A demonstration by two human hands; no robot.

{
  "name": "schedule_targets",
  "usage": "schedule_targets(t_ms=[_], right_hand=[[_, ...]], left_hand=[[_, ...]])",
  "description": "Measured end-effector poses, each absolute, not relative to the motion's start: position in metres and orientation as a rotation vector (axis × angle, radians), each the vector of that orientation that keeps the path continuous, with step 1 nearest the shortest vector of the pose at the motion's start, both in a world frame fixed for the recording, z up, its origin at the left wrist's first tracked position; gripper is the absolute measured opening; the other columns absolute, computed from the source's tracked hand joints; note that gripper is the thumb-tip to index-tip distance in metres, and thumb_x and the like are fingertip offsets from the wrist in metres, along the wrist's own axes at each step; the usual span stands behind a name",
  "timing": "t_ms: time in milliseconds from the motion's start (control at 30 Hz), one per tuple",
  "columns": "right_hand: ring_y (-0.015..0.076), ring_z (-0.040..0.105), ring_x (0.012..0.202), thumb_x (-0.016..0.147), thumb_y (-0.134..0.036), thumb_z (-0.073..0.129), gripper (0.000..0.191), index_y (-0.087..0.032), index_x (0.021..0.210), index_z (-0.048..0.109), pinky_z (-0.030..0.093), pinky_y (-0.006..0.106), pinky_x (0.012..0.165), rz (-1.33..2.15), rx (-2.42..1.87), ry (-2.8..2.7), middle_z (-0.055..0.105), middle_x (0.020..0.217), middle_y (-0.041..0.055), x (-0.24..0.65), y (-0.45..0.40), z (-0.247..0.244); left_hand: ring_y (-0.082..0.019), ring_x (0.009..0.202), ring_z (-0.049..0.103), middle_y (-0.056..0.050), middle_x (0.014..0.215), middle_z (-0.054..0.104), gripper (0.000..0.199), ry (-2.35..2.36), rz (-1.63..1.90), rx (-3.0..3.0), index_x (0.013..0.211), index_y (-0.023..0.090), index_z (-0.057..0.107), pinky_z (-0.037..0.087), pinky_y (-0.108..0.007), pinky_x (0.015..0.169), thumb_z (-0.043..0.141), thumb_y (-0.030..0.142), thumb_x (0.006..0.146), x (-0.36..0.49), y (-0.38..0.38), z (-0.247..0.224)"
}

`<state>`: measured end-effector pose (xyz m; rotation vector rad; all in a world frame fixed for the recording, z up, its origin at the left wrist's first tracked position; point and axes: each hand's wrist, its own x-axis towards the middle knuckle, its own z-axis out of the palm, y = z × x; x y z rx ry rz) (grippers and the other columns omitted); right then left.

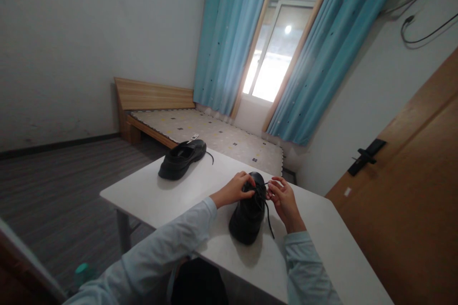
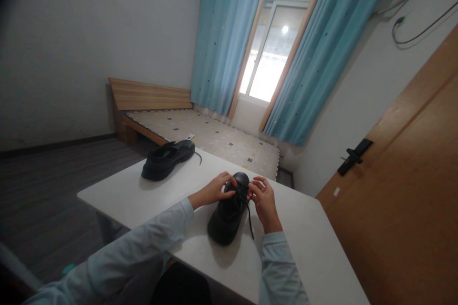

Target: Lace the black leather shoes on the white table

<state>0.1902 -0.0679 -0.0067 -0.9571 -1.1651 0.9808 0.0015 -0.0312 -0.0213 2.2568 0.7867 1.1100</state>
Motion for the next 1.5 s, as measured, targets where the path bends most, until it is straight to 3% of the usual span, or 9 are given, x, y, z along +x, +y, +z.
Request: schedule_targets(t_ms=[100,267,433,633,867,1033,1167,1333,1500], right_hand=[[0.0075,0.045,0.045,0.063,-0.034,0.072,0.032,-0.020,0.085,0.054,0.033,0.021,0.041,0.781,-1.088,-1.331,0.058,0.072,-0.0025,0.197,-0.069,-0.003],[0.0114,0.046,0.052,0.068,-0.035,0.068,0.021,-0.019,0.081,0.063,0.037,0.026,0.053,0.332,-1.318,-1.726,0.064,0.074,0.0015,0.212,-0.071,0.002],[0.0185,0.057,0.064,0.068,-0.040,0.068,0.021,-0.021,0.076,0.068,0.041,0.030,0.061,0.351,-1.385,-1.932,0.068,0.070,0.0028,0.216,-0.072,0.003],[0.0203,0.060,0.066,0.068,-0.044,0.066,0.027,-0.017,0.067,0.065,0.044,0.031,0.064,0.396,-1.402,-1.821,0.067,0.067,0.0053,0.224,-0.067,-0.003],[0.0190,0.056,0.056,0.062,-0.045,0.063,0.028,-0.018,0.063,0.061,0.040,0.029,0.054,0.095,-1.657,-1.481,0.064,0.059,0.0048,0.263,-0.065,-0.003],[0.0209,0.059,0.063,0.058,-0.030,0.058,0.019,-0.017,0.071,0.064,0.044,0.033,0.061,0.043,-1.743,-1.490,0.067,0.072,0.0072,0.275,-0.061,-0.011],[0.0228,0.060,0.088,0.057,-0.018,0.049,0.040,-0.019,0.094,0.065,0.048,0.036,0.073,0.198,-1.561,-1.624,0.065,0.102,0.0090,0.266,-0.060,-0.014],[0.0264,0.054,0.109,0.073,-0.031,0.057,0.035,-0.024,0.106,0.063,0.047,0.042,0.084,0.515,-1.366,-1.731,0.060,0.117,0.0080,0.238,-0.067,-0.009],[0.0275,0.049,0.118,0.075,-0.043,0.061,0.042,-0.025,0.114,0.059,0.044,0.044,0.091,0.639,-1.274,-1.765,0.056,0.127,0.0075,0.210,-0.068,-0.015]], left_hand=[[-0.021,0.100,0.051,-0.005,0.098,0.054,0.020,0.784,1.114,2.254,0.090,0.019,0.060,0.043,-0.036,0.092,0.063,0.022,0.071,0.001,-0.031,-0.023],[-0.021,0.100,0.051,-0.005,0.097,0.054,0.020,0.783,1.115,2.264,0.091,0.018,0.060,0.042,-0.037,0.092,0.063,0.023,0.071,0.001,-0.032,-0.022],[-0.022,0.099,0.051,-0.006,0.097,0.055,0.020,0.781,1.107,2.288,0.091,0.018,0.060,0.041,-0.037,0.092,0.063,0.022,0.072,0.000,-0.034,-0.018],[-0.021,0.099,0.051,-0.005,0.097,0.055,0.020,0.781,1.103,2.286,0.091,0.018,0.060,0.041,-0.036,0.092,0.063,0.022,0.072,0.001,-0.032,-0.020],[-0.020,0.099,0.051,-0.006,0.099,0.054,0.020,0.783,1.087,2.271,0.091,0.018,0.060,0.041,-0.036,0.093,0.063,0.022,0.072,0.000,-0.032,-0.020],[-0.020,0.097,0.052,-0.006,0.097,0.055,0.019,0.767,1.097,2.263,0.090,0.017,0.060,0.042,-0.036,0.092,0.065,0.024,0.072,0.000,-0.034,-0.017],[-0.019,0.094,0.053,-0.006,0.096,0.056,0.023,0.758,1.099,2.183,0.088,0.017,0.061,0.047,-0.033,0.084,0.062,0.037,0.076,0.000,-0.032,-0.018],[-0.016,0.087,0.056,-0.005,0.091,0.057,0.021,0.767,1.132,2.087,0.083,0.016,0.063,0.049,-0.027,0.075,0.061,0.036,0.078,0.002,-0.028,-0.021],[-0.017,0.088,0.056,-0.005,0.090,0.058,0.020,0.855,1.140,2.087,0.080,0.016,0.066,0.049,-0.027,0.073,0.066,0.035,0.073,0.003,-0.028,-0.021]])
